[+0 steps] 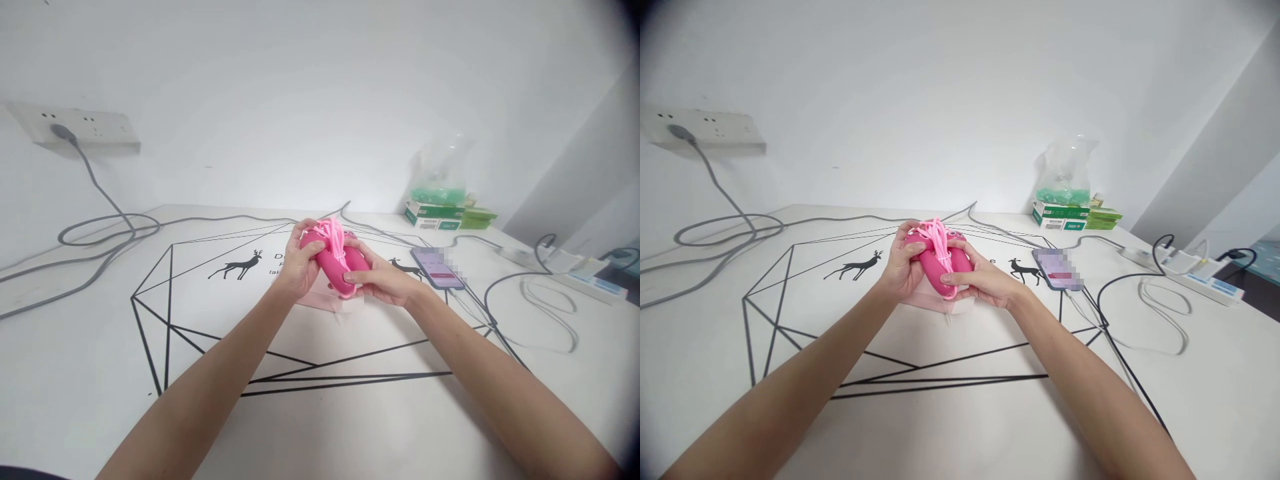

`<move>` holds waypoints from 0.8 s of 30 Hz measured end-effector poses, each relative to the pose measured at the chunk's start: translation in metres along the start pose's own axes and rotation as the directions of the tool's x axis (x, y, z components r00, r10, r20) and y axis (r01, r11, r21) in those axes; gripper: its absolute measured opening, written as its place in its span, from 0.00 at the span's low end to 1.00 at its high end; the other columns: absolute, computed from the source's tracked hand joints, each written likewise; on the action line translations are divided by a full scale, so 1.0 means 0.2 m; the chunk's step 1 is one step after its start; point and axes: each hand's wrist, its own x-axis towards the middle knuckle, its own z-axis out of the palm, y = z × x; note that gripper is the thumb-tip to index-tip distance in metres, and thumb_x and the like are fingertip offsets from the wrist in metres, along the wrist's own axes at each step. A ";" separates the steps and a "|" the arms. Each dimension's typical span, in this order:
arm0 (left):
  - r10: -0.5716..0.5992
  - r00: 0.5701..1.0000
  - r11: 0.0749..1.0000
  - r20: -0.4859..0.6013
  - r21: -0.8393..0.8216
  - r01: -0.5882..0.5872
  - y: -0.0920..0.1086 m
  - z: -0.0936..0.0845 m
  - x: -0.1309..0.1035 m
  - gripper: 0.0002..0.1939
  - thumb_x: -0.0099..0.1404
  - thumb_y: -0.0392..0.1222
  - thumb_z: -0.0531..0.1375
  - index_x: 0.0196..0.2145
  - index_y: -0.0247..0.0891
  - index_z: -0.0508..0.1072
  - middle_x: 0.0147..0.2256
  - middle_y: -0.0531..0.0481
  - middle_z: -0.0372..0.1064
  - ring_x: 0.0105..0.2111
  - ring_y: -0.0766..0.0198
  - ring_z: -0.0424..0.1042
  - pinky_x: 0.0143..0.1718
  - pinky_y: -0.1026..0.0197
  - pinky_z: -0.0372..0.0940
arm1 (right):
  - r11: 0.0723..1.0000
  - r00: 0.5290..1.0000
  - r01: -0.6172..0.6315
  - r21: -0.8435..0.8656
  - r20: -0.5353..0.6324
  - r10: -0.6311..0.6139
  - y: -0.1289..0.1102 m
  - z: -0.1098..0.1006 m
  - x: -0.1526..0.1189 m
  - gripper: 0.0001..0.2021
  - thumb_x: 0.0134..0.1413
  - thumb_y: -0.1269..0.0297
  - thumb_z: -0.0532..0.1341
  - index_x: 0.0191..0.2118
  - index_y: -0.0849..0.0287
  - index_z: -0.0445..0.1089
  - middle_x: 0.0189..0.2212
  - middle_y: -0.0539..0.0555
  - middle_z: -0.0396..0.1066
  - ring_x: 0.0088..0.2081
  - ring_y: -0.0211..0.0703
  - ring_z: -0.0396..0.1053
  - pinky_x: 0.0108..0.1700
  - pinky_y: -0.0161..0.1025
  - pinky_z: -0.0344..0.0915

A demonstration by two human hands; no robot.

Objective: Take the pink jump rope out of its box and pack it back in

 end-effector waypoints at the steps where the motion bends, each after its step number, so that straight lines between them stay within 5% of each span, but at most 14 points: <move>1: -0.007 1.000 1.000 0.006 0.002 0.007 0.00 0.00 0.00 0.20 0.55 0.32 0.64 0.43 0.44 0.65 0.43 0.52 0.69 0.44 0.60 0.72 0.48 0.54 0.68 | 1.000 1.000 0.005 0.001 -0.001 -0.005 0.00 0.00 0.00 0.35 0.44 0.66 0.72 0.57 0.40 0.59 0.55 0.52 0.61 0.47 0.44 0.71 0.46 0.48 0.74; 10: 0.017 0.999 0.999 -0.049 0.048 -0.015 -0.01 -0.02 0.00 0.22 0.53 0.32 0.66 0.43 0.45 0.66 0.40 0.53 0.69 0.37 0.66 0.72 0.42 0.62 0.68 | 0.998 0.992 0.049 0.045 -0.122 -0.044 0.01 0.03 0.01 0.37 0.37 0.71 0.74 0.55 0.45 0.62 0.51 0.52 0.66 0.49 0.46 0.70 0.39 0.37 0.76; 19: 0.200 0.978 0.966 -0.059 0.178 -0.187 0.01 0.03 -0.01 0.20 0.54 0.29 0.64 0.43 0.44 0.68 0.47 0.50 0.69 0.46 0.60 0.72 0.47 0.59 0.68 | 0.987 0.988 0.035 0.158 -0.151 -0.011 -0.01 0.09 0.02 0.36 0.37 0.75 0.71 0.55 0.47 0.62 0.52 0.52 0.64 0.48 0.46 0.70 0.38 0.40 0.77; 24: 0.131 0.982 0.974 -0.136 0.200 -0.103 -0.01 0.03 -0.02 0.26 0.55 0.33 0.67 0.49 0.46 0.65 0.53 0.48 0.67 0.49 0.58 0.72 0.49 0.54 0.69 | 0.990 0.976 0.055 0.133 -0.218 -0.025 0.02 0.12 0.04 0.36 0.36 0.74 0.71 0.54 0.46 0.62 0.52 0.52 0.64 0.48 0.46 0.70 0.38 0.40 0.77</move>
